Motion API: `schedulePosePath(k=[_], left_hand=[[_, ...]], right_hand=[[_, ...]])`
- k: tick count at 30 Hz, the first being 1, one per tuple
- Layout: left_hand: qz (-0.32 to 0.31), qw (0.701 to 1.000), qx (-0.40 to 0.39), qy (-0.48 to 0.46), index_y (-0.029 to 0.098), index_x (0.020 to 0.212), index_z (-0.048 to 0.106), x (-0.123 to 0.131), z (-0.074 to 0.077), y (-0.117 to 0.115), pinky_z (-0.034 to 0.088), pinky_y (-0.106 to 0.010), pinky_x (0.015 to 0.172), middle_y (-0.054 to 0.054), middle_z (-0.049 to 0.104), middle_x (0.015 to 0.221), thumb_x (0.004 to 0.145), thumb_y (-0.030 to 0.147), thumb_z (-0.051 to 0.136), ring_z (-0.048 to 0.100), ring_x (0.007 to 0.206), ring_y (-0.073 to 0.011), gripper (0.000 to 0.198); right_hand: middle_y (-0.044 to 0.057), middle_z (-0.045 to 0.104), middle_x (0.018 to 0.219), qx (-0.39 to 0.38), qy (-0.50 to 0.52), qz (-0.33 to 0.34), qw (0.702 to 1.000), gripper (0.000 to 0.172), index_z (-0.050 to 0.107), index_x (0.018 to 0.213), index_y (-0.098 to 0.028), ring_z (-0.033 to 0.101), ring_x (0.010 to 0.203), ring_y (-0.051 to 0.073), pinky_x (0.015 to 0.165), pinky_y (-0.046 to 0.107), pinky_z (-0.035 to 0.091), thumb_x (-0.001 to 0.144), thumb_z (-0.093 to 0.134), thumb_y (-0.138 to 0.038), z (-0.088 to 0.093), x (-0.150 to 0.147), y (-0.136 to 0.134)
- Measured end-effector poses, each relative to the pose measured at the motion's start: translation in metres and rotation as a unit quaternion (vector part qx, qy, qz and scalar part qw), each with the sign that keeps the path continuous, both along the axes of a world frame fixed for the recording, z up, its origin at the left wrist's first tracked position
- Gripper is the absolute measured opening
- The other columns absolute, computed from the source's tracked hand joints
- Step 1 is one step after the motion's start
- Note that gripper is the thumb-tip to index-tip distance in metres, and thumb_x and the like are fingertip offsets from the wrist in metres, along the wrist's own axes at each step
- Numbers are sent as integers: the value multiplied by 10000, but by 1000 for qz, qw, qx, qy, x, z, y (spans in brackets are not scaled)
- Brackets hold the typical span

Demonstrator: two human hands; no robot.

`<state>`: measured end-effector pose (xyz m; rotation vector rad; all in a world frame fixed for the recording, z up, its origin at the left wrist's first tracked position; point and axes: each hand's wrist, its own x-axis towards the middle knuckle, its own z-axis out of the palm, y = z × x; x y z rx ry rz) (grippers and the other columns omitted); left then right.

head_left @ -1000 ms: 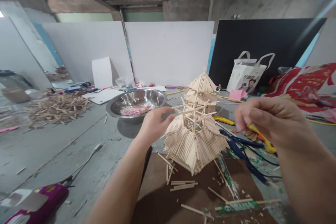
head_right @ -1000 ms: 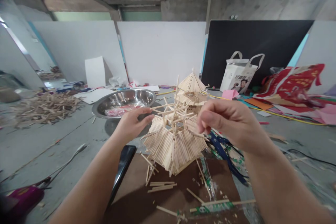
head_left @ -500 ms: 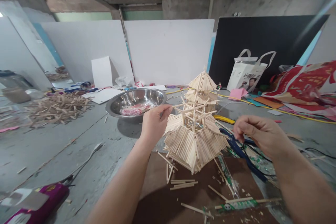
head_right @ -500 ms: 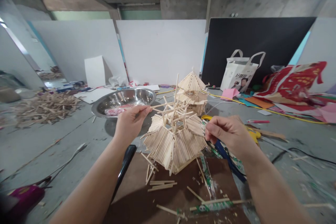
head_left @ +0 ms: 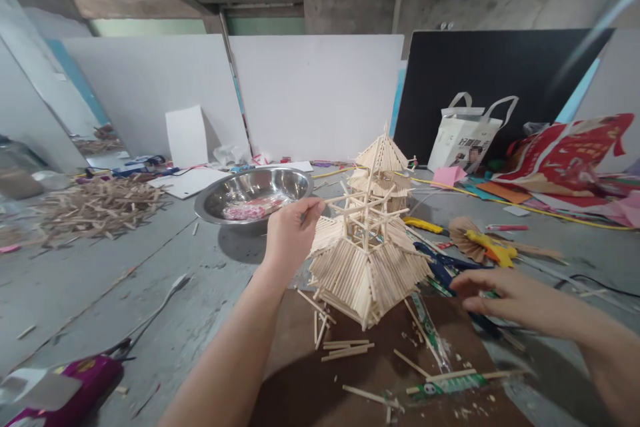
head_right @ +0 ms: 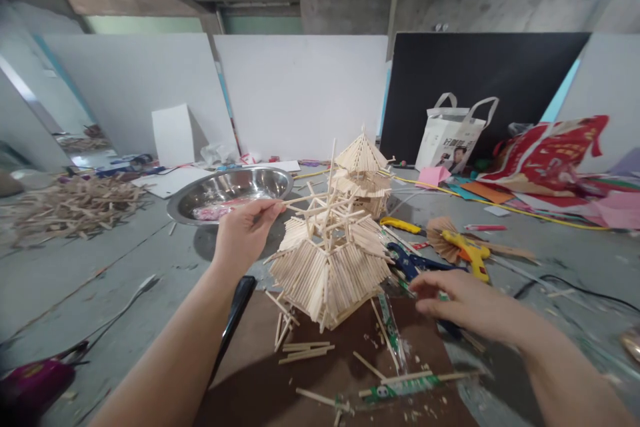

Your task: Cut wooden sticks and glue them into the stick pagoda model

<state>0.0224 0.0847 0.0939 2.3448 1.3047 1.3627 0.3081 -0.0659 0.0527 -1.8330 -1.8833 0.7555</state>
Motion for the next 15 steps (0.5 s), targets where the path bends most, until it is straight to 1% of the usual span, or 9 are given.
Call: schedulePosePath(k=[2,4,6,8,9,10,12,13,15], left_hand=[[1,1000,2,-2,203,805,641,0,0,1,393,-212,560,12,656,669,755,330,453,552,593,-100,232],[-2,1000,4,-3,206,811,641,0,0,2,400,-219,581,7,662,696,756,338,454,564,621,-107,236],[-2,1000,0,1,207,812,641,0,1,2,401,-224,583,4,664,702,755,343,455,570,628,-111,237],[3,1000,-2,5,208,816,641,-1,1,2,401,-227,580,4,666,703,754,343,458,572,627,-114,235],[4,1000,-3,6,209,819,641,-1,1,2,400,-227,578,5,667,705,753,342,459,573,626,-115,235],[4,1000,-2,7,209,820,641,-1,2,2,399,-226,574,5,667,707,752,341,461,574,625,-115,234],[3,1000,0,6,210,822,642,-1,2,1,396,-224,569,8,668,706,750,341,463,574,622,-114,233],[2,1000,2,4,210,821,642,-1,2,1,395,-221,566,9,668,705,750,342,463,573,620,-113,233],[1,1000,5,1,207,817,642,-1,1,1,392,-216,561,12,666,697,753,339,460,569,612,-108,234]], right_hand=[[39,595,539,-10,-54,-64,996,258,620,645,-235,541,501,175,465,279,358,712,478,-439,-13,19,-3],[40,492,382,14,-113,-154,981,335,521,434,-247,474,370,162,409,289,293,700,480,-446,-27,40,-3],[58,481,406,113,-143,-203,962,308,470,396,-297,464,380,160,415,307,274,682,514,-400,-41,57,0],[79,539,518,145,-205,-274,928,196,508,472,-263,541,511,224,484,347,331,636,549,-364,-52,70,7],[114,590,638,142,-240,-290,916,140,557,564,-266,566,621,262,536,379,352,659,520,-362,-56,75,11],[143,610,741,121,-276,-314,901,162,593,671,-241,572,707,300,579,411,364,678,488,-364,-59,79,16],[197,604,899,60,-313,-348,882,310,605,879,-180,563,813,335,630,432,376,731,404,-363,-64,88,25],[219,598,925,24,-313,-370,874,363,598,932,-141,564,825,342,630,429,383,744,376,-359,-66,93,28],[236,600,931,-27,-279,-390,877,404,604,954,-119,577,820,324,608,391,399,758,351,-366,-72,105,34]])
